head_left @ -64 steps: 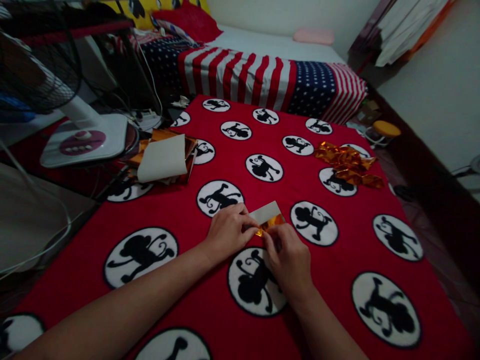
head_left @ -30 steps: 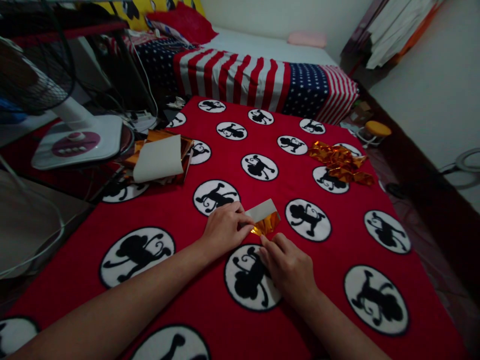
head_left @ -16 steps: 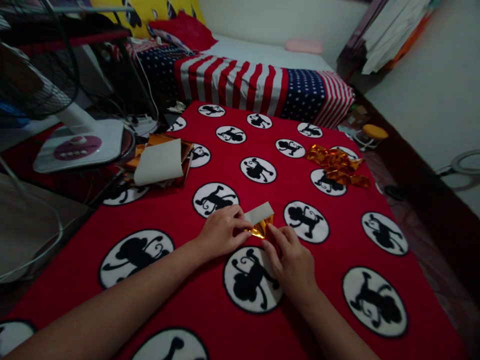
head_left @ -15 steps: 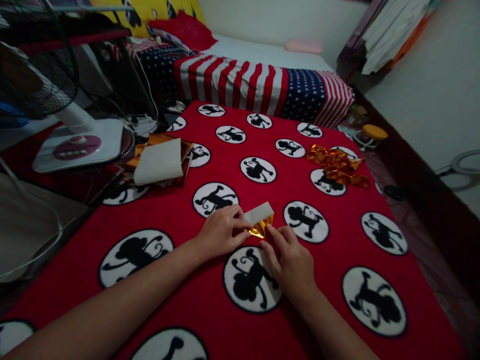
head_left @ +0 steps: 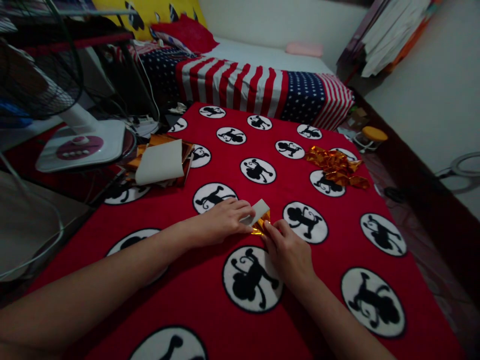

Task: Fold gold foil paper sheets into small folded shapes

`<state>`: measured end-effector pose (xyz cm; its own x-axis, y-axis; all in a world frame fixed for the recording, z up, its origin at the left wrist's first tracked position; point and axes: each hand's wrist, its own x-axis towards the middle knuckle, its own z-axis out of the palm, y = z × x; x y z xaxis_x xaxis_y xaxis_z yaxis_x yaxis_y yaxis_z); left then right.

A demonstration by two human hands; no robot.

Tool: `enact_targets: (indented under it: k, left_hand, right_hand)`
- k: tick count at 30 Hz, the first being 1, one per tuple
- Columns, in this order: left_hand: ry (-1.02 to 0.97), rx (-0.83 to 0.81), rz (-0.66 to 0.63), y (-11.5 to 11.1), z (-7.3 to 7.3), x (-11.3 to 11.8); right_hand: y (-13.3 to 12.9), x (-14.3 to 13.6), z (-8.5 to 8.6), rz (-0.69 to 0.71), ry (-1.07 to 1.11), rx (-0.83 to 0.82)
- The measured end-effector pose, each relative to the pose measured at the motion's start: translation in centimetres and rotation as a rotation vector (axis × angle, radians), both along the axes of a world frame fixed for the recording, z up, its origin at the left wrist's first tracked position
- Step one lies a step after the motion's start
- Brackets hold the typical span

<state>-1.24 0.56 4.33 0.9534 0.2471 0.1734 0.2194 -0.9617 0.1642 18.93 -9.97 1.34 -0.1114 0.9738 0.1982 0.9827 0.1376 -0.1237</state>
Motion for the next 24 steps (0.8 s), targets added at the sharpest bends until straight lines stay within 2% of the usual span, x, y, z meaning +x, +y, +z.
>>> enact_targets:
  k: [6, 12, 18, 24]
  left_hand:
    - [-0.035, 0.016, -0.038, 1.1, -0.4, 0.3]
    - [-0.114, 0.034, 0.073, -0.1, -1.4, 0.8]
    - [-0.118, -0.039, 0.195, -1.8, -2.9, 0.1]
    - [-0.158, -0.101, 0.231, -2.1, -3.6, 0.0]
  right_hand:
    - [2.9, 1.0, 0.3, 0.079, -0.037, 0.023]
    - [5.2, 1.6, 1.3, 0.28, 0.128, 0.03]
    - [4.8, 1.5, 0.4, 0.327, 0.261, 0.025]
    - [3.6, 1.0, -0.2, 0.32, 0.411, 0.094]
